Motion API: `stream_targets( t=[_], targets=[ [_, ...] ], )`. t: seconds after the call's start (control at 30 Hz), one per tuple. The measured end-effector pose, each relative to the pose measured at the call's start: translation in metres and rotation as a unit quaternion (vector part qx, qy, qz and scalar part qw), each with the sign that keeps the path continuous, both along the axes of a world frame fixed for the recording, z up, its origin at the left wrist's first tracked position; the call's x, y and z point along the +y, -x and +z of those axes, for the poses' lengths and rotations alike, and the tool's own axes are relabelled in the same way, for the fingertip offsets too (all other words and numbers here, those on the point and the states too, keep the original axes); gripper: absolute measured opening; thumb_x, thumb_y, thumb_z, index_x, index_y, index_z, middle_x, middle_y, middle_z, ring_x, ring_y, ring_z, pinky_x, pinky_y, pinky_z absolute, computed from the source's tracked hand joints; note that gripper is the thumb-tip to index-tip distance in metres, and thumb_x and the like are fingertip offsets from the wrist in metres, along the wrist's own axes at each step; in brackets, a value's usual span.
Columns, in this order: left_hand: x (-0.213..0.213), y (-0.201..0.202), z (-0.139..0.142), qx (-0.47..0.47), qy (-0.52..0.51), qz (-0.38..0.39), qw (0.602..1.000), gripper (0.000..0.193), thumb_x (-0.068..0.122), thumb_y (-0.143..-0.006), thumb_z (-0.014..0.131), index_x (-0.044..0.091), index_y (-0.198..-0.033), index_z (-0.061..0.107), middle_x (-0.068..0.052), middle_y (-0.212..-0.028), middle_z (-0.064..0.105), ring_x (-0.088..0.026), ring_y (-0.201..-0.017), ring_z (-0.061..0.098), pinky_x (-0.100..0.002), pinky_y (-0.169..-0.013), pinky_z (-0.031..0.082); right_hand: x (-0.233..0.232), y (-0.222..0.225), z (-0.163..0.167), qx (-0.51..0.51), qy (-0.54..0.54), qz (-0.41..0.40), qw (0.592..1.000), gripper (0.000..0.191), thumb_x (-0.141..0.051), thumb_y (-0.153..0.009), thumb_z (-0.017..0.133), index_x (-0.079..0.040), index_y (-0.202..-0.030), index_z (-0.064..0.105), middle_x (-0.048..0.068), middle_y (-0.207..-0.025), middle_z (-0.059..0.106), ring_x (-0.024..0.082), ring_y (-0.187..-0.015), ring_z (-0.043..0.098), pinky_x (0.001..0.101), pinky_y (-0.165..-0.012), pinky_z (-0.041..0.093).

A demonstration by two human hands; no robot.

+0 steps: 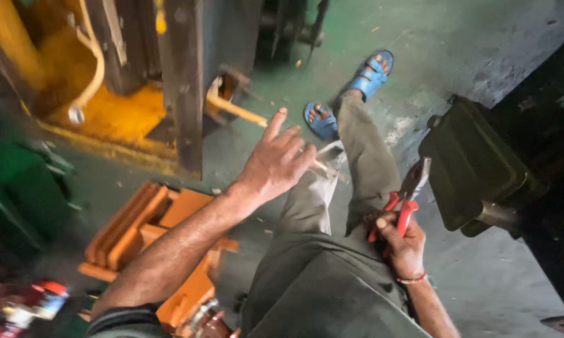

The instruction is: The person strips the insulation from white electrical wires using red-handled pliers. They repeatedly pull the wire, cut the insulation, and remove the stripped pieces in a workshop setting.

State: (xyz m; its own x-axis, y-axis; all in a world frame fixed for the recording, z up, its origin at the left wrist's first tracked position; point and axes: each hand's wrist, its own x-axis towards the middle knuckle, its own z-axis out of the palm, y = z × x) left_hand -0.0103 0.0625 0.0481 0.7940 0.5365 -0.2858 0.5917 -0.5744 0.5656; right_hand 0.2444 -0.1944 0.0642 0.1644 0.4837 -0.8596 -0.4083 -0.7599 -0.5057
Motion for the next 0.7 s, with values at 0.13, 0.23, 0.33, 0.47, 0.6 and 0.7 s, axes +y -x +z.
stream_targets(
  t=[0.13,0.23,0.33,0.47,0.6,0.7],
  targets=[
    [0.051,-0.040,0.017,0.095,0.071,0.058,0.991,0.020,0.026,-0.094,0.073,0.010,-0.104,0.070,-0.011,-0.080,0.068,-0.034,-0.079,0.068,-0.052,-0.076,0.051,0.028,0.009,0.003,-0.183,0.066,0.143,0.970,0.018,-0.016,-0.094,0.078,0.000,-0.102,0.073,0.012,-0.083,0.069,0.024,-0.080,0.061,0.0359,-0.075,0.053],
    [0.076,-0.053,0.024,0.064,0.085,0.048,0.993,0.014,0.025,-0.094,0.075,0.013,-0.100,0.070,-0.010,-0.075,0.066,-0.033,-0.074,0.068,-0.049,-0.060,0.051,0.068,0.009,0.007,-0.341,-0.139,0.210,0.906,0.030,-0.020,-0.086,0.079,-0.002,-0.106,0.067,0.014,-0.099,0.069,0.035,-0.102,0.067,0.0413,-0.088,0.054],
    [0.079,-0.052,0.021,-0.057,0.112,0.064,0.990,0.016,0.017,-0.092,0.073,0.011,-0.105,0.068,-0.009,-0.082,0.066,-0.032,-0.078,0.068,-0.045,-0.064,0.053,0.100,0.010,0.011,-0.355,-0.188,0.256,0.879,0.033,-0.016,-0.083,0.081,-0.001,-0.109,0.068,0.018,-0.110,0.067,0.042,-0.109,0.060,0.0500,-0.097,0.048],
    [0.070,-0.048,0.006,-0.141,0.172,0.050,0.974,0.028,0.004,-0.089,0.068,0.009,-0.117,0.070,-0.007,-0.084,0.066,-0.030,-0.075,0.068,-0.044,-0.064,0.053,0.122,0.038,0.011,-0.337,-0.175,0.250,0.891,0.034,-0.017,-0.080,0.083,-0.003,-0.107,0.068,0.016,-0.114,0.064,0.044,-0.124,0.054,0.0506,-0.105,0.045],
    [0.070,-0.043,0.002,-0.145,0.257,0.033,0.955,0.015,0.007,-0.092,0.070,0.009,-0.107,0.069,-0.008,-0.088,0.067,-0.031,-0.076,0.068,-0.043,-0.064,0.053,0.125,0.078,0.009,-0.367,-0.168,0.224,0.887,0.037,-0.018,-0.080,0.082,-0.003,-0.110,0.066,0.017,-0.117,0.063,0.045,-0.127,0.052,0.0527,-0.107,0.043],
    [0.075,-0.038,0.007,-0.154,0.282,0.013,0.947,0.014,0.013,-0.091,0.074,0.007,-0.102,0.070,-0.010,-0.086,0.065,-0.033,-0.074,0.067,-0.044,-0.062,0.053,0.123,0.106,0.009,-0.376,-0.144,0.212,0.891,0.038,-0.018,-0.083,0.081,-0.001,-0.113,0.064,0.018,-0.117,0.062,0.046,-0.126,0.053,0.0525,-0.106,0.044]
  ],
)
